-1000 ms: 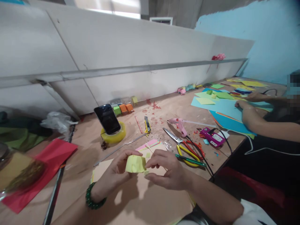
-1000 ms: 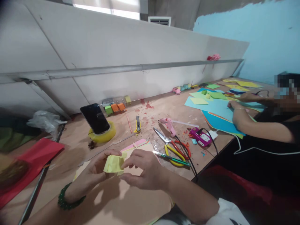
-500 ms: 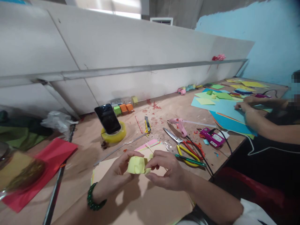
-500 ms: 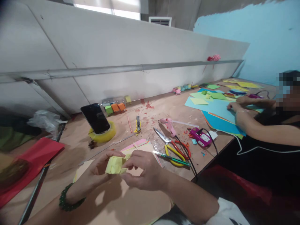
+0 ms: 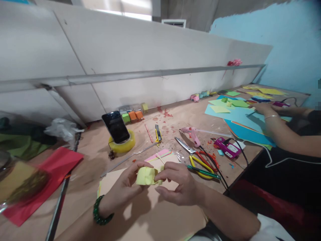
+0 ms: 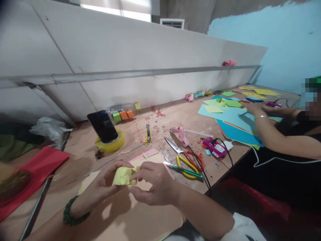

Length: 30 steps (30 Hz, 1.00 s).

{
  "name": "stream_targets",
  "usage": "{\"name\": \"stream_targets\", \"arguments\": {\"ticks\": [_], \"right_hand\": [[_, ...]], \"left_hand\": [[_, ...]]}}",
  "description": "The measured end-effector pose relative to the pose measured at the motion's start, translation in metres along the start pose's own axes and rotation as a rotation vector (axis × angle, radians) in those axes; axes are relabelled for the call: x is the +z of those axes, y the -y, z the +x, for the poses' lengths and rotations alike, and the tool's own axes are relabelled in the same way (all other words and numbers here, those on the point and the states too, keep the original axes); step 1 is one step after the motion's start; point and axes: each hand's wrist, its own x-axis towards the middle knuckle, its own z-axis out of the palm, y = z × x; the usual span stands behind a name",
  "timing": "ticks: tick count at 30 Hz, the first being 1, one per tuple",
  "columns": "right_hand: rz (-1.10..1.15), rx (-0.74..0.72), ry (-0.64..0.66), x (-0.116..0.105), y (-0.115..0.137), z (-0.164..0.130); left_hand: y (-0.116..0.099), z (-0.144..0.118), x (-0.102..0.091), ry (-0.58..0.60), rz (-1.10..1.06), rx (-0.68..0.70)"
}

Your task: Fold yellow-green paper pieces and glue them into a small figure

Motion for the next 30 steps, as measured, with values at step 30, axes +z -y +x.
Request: {"name": "stream_targets", "arguments": {"ticks": [30], "right_hand": [[0.158, 0.245, -0.117, 0.001, -0.009, 0.0]], "left_hand": [[-0.002, 0.002, -0.005, 0.116, -0.138, -0.11]]}}
